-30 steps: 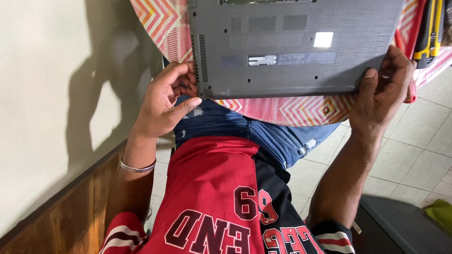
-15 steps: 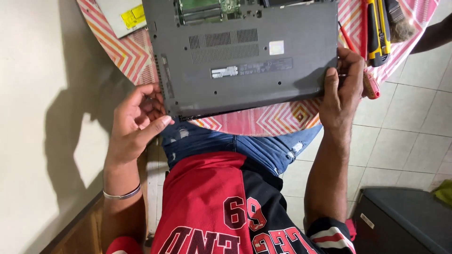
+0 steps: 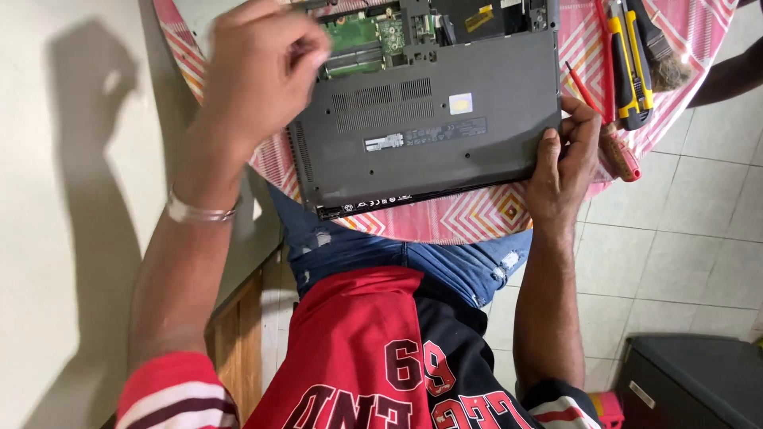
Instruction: Aligning and snapping the bottom plastic cover onto a laptop chassis during reassembly.
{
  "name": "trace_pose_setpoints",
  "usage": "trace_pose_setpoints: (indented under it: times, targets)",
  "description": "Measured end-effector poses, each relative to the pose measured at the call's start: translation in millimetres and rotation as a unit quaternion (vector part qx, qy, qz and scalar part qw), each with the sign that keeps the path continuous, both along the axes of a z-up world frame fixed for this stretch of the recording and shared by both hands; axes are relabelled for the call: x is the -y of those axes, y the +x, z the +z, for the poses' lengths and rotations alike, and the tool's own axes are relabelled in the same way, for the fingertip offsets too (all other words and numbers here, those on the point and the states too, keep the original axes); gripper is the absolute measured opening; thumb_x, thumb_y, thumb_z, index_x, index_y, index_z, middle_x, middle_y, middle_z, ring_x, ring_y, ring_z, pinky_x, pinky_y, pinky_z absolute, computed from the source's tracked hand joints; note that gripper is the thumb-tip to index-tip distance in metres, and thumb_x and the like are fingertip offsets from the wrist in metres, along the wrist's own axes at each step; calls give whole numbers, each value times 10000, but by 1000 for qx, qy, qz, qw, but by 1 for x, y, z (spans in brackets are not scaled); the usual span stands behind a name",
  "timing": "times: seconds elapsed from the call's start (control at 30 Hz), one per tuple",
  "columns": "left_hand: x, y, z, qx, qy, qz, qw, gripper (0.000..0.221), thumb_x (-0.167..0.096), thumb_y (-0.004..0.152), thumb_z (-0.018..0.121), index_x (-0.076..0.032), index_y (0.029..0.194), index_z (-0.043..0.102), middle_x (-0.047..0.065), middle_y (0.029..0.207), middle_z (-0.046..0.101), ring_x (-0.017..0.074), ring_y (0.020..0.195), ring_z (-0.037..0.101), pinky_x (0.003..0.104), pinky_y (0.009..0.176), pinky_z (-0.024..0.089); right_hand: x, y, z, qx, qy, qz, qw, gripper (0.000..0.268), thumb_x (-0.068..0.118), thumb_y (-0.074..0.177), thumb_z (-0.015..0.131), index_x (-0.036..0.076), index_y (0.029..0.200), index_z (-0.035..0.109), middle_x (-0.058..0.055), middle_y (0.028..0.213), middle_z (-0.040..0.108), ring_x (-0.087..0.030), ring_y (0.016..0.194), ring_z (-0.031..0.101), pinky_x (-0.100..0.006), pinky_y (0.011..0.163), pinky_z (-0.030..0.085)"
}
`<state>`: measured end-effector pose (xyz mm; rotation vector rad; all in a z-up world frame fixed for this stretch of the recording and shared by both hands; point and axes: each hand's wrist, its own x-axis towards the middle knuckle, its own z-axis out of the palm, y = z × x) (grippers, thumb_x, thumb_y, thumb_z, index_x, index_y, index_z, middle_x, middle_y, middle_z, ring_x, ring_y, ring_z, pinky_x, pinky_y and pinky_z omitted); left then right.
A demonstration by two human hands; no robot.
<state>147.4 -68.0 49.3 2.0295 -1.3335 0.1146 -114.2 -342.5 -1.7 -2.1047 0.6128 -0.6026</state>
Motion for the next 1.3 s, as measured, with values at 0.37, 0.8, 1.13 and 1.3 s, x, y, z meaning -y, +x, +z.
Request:
trace_pose_setpoints:
  times: [0.37,0.8,1.13,1.3]
  targets:
    - [79,34,-47,0,225,87,970,141,-37,888,835,-18,1007,762,152,1011,722,271,884,686,393,754,624,-5,1,5,-4,-97,-25,995,387,271,1062,433,24,1336,551,-59,945,421,-198,879,438,-375,768,368]
    - [75,30,-67,77,124,102,984,145,-144,941,825,-124,936,682,5,993,695,177,770,691,380,624,623,-3,1,10,-55,-95,13,994,387,188,1034,460,-3,1365,519,-92,1011,450,-243,958,450,-419,827,380]
    - [-28,-30,-33,-32,91,240,966,230,-190,1088,782,-81,989,606,33,706,659,276,656,668,435,641,490,-4,9,11,-117,-94,-29,988,493,501,1119,421,55,1292,537,-134,1204,596,-294,1093,496,-458,915,324]
    - [-38,-38,-14,-311,93,282,903,404,-188,1005,785,3,1275,552,103,1044,745,166,540,724,284,564,574,-1,9,13,-76,-80,-22,994,550,552,1113,357,69,1295,547,-80,1079,510,-223,970,486,-466,928,297]
